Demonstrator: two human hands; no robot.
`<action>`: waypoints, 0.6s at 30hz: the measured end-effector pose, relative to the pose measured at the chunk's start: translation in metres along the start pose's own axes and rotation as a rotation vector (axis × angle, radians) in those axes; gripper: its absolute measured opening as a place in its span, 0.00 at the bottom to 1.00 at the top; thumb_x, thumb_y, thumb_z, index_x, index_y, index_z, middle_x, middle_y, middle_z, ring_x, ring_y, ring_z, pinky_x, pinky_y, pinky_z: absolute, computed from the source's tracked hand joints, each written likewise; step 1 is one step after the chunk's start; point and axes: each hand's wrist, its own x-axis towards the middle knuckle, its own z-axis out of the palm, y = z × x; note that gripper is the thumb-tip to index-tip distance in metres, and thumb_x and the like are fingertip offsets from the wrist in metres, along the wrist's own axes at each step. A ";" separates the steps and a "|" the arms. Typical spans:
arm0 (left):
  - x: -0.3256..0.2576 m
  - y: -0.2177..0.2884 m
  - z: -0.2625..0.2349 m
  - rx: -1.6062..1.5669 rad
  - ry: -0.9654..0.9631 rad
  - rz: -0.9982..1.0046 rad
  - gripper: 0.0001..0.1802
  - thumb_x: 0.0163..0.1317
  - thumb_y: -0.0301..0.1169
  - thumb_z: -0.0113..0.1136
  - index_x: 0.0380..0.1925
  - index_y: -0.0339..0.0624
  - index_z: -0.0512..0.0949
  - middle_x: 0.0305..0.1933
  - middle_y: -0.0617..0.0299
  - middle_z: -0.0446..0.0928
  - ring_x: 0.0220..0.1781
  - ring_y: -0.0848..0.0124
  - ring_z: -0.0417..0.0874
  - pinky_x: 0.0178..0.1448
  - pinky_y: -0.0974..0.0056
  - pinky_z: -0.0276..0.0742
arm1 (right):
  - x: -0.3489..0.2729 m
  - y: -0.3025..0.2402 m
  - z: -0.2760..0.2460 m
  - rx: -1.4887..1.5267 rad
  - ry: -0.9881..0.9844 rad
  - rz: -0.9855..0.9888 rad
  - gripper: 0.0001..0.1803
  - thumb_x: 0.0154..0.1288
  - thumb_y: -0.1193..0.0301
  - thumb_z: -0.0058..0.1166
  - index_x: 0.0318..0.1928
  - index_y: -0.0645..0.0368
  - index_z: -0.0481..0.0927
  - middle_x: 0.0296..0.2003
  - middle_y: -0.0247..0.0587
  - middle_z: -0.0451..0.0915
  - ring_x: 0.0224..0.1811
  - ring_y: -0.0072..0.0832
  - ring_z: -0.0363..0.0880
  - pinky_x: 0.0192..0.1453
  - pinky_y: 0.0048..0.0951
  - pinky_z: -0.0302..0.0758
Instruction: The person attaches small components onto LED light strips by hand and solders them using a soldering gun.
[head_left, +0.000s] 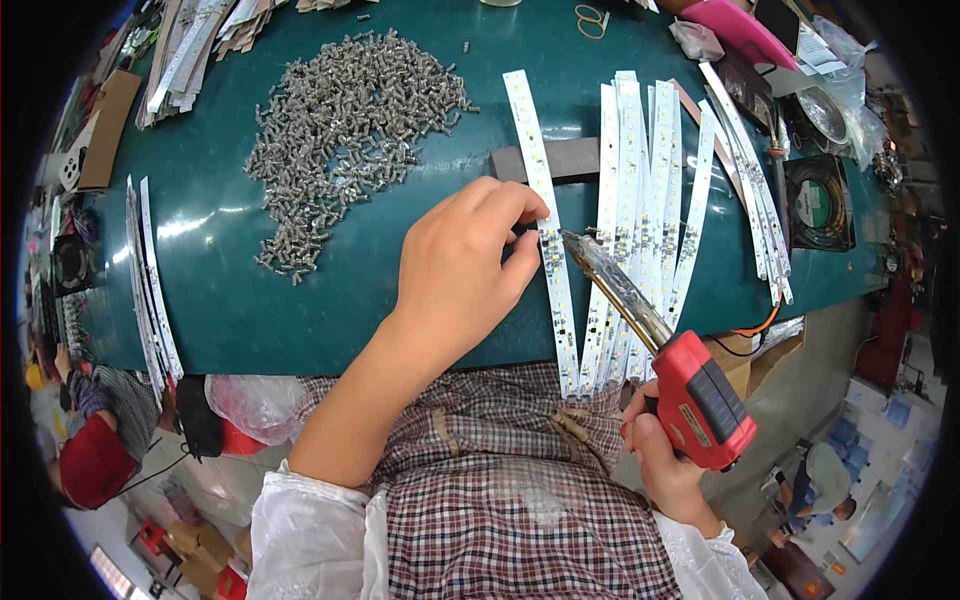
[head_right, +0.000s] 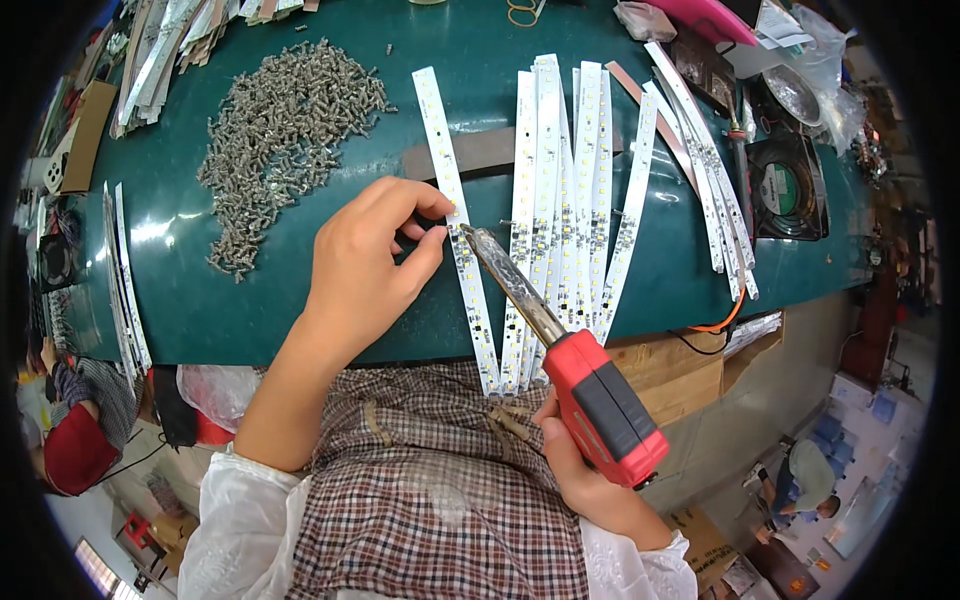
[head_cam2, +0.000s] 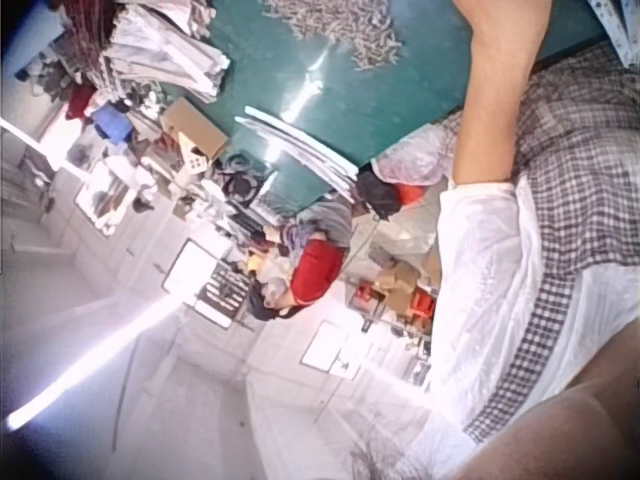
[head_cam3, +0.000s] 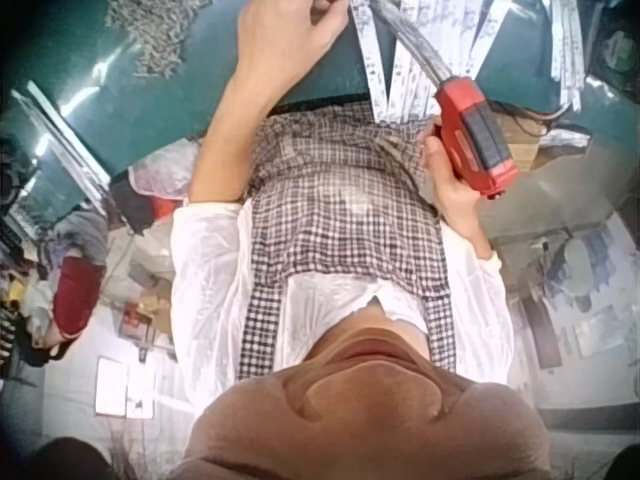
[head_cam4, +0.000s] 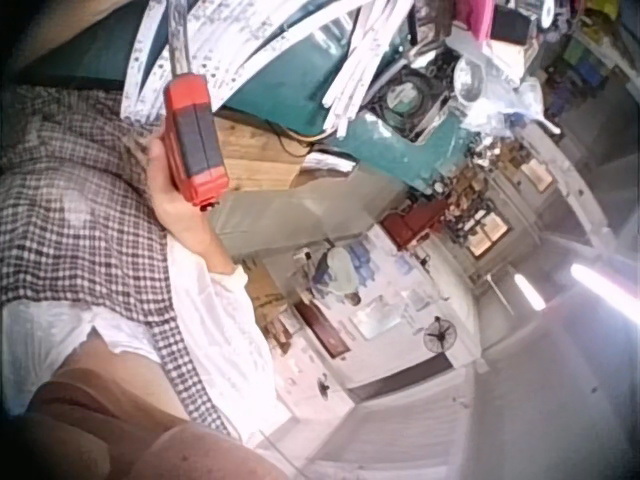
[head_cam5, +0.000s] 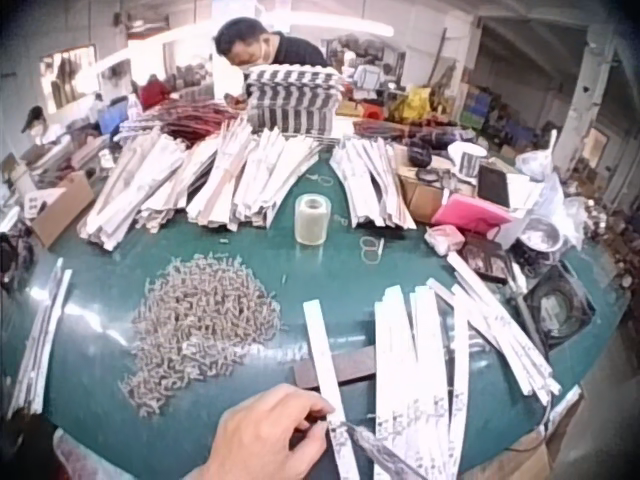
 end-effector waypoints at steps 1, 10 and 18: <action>0.000 -0.001 0.000 0.016 0.001 0.013 0.09 0.53 0.21 0.63 0.36 0.41 0.80 0.35 0.64 0.80 0.32 0.72 0.82 0.33 0.69 0.76 | 0.001 -0.002 0.001 0.000 -0.006 0.025 0.15 0.64 0.76 0.53 0.51 0.67 0.70 0.31 0.43 0.76 0.21 0.19 0.70 0.25 0.22 0.68; 0.000 -0.004 0.002 0.006 0.011 0.029 0.10 0.52 0.21 0.63 0.36 0.42 0.82 0.32 0.63 0.80 0.31 0.71 0.82 0.32 0.69 0.75 | 0.008 -0.006 0.011 -0.021 0.019 0.069 0.06 0.64 0.77 0.52 0.40 0.67 0.73 0.29 0.40 0.76 0.18 0.18 0.67 0.23 0.21 0.67; -0.001 -0.005 0.005 -0.022 0.043 0.010 0.11 0.51 0.21 0.64 0.36 0.42 0.83 0.31 0.64 0.80 0.29 0.72 0.80 0.33 0.69 0.74 | 0.010 0.000 0.013 -0.034 0.039 0.044 0.05 0.65 0.76 0.52 0.36 0.66 0.72 0.28 0.43 0.75 0.17 0.18 0.66 0.24 0.21 0.68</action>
